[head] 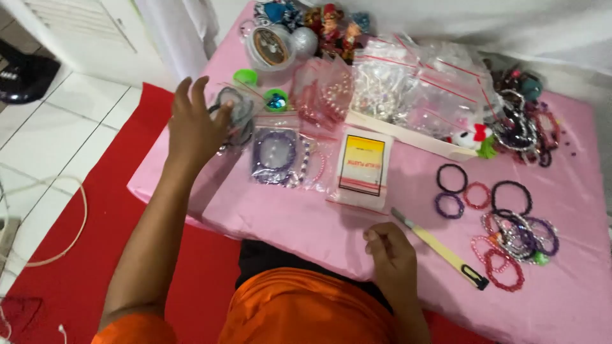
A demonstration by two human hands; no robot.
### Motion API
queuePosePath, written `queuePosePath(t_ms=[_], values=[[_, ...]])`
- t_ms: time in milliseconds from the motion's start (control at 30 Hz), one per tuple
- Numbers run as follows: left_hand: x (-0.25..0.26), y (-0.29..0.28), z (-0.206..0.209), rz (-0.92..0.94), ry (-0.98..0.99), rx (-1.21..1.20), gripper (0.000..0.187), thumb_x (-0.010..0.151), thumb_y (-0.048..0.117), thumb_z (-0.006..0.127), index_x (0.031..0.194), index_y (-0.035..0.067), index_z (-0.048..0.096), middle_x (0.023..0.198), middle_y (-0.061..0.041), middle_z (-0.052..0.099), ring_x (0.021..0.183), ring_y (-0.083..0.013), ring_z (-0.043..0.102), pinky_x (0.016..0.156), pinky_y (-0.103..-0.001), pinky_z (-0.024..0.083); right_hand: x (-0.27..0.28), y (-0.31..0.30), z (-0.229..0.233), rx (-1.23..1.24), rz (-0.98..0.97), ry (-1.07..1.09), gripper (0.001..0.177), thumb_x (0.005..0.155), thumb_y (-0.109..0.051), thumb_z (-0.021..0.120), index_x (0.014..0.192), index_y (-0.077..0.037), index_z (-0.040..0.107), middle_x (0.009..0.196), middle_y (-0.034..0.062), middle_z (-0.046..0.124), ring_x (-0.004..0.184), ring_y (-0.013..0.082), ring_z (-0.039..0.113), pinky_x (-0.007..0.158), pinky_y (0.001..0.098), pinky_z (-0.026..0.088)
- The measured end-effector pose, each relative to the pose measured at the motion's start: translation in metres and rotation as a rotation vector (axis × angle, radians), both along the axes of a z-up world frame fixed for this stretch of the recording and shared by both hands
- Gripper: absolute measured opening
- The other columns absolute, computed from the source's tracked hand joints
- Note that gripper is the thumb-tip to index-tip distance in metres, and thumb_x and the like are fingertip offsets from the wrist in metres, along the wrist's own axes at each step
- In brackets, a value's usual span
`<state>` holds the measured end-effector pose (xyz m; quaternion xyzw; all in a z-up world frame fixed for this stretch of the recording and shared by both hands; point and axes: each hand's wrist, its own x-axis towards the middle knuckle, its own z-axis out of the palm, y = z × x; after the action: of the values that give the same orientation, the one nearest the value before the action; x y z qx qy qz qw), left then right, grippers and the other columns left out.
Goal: The person is packaging handmade beaded bracelets into small plastic zip-lock bags at a workshop table.
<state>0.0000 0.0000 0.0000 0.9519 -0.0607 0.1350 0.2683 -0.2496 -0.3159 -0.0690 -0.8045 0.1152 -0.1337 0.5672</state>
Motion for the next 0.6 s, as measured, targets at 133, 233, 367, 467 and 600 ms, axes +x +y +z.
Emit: queuePosePath(t_ms=[133,233,367,467,600], values=[[-0.026,-0.013,0.007,-0.048,-0.136,0.075,0.063,0.105,0.037,0.064,0.152,0.003,0.040,0.156,-0.030,0.031,0.142,-0.0498,0.032,0.102,-0.072,0.036,-0.001,-0.001,-0.001,0.008,0.004,0.001,0.017,0.098,-0.018,0.057,0.086,-0.009,0.066,0.074,0.0019,0.062,0.068,0.0142,0.059,0.066,0.0273,0.046],[-0.060,-0.044,0.028,-0.253,-0.322,0.014,0.053,0.110,0.030,0.060,0.150,0.001,0.041,0.154,-0.030,0.031,0.142,-0.0522,0.035,0.104,-0.071,0.037,0.002,-0.003,0.002,0.019,0.017,-0.053,0.015,0.097,-0.017,0.058,0.086,-0.010,0.066,0.080,0.0020,0.064,0.070,0.0146,0.062,0.067,0.0278,0.049],[-0.110,-0.101,0.019,-0.559,-0.348,-0.192,0.044,0.102,0.014,0.063,0.138,-0.007,0.050,0.138,-0.037,0.045,0.133,-0.0599,0.043,0.112,-0.066,0.034,0.006,-0.001,0.006,0.182,0.049,-0.198,0.018,0.101,-0.009,0.058,0.087,-0.003,0.067,0.077,0.0068,0.062,0.068,0.0159,0.059,0.068,0.0303,0.053],[-0.138,-0.139,-0.017,-0.731,-0.208,-0.381,0.029,0.097,0.010,0.066,0.123,-0.003,0.061,0.121,-0.029,0.062,0.121,-0.0548,0.057,0.105,-0.062,0.042,0.002,-0.010,0.013,0.134,0.021,-0.253,0.019,0.102,-0.007,0.058,0.086,-0.001,0.069,0.076,0.0100,0.064,0.070,0.0197,0.062,0.071,0.0351,0.054],[-0.163,-0.172,-0.059,-0.739,-0.028,-0.338,0.016,0.098,0.025,0.066,0.112,0.019,0.072,0.117,0.002,0.073,0.118,-0.0207,0.068,0.103,-0.042,0.045,-0.016,-0.063,0.021,-0.122,-0.076,-0.352,0.014,0.096,-0.010,0.057,0.095,-0.004,0.070,0.091,0.0145,0.069,0.094,0.0291,0.067,0.089,0.0380,0.050]])
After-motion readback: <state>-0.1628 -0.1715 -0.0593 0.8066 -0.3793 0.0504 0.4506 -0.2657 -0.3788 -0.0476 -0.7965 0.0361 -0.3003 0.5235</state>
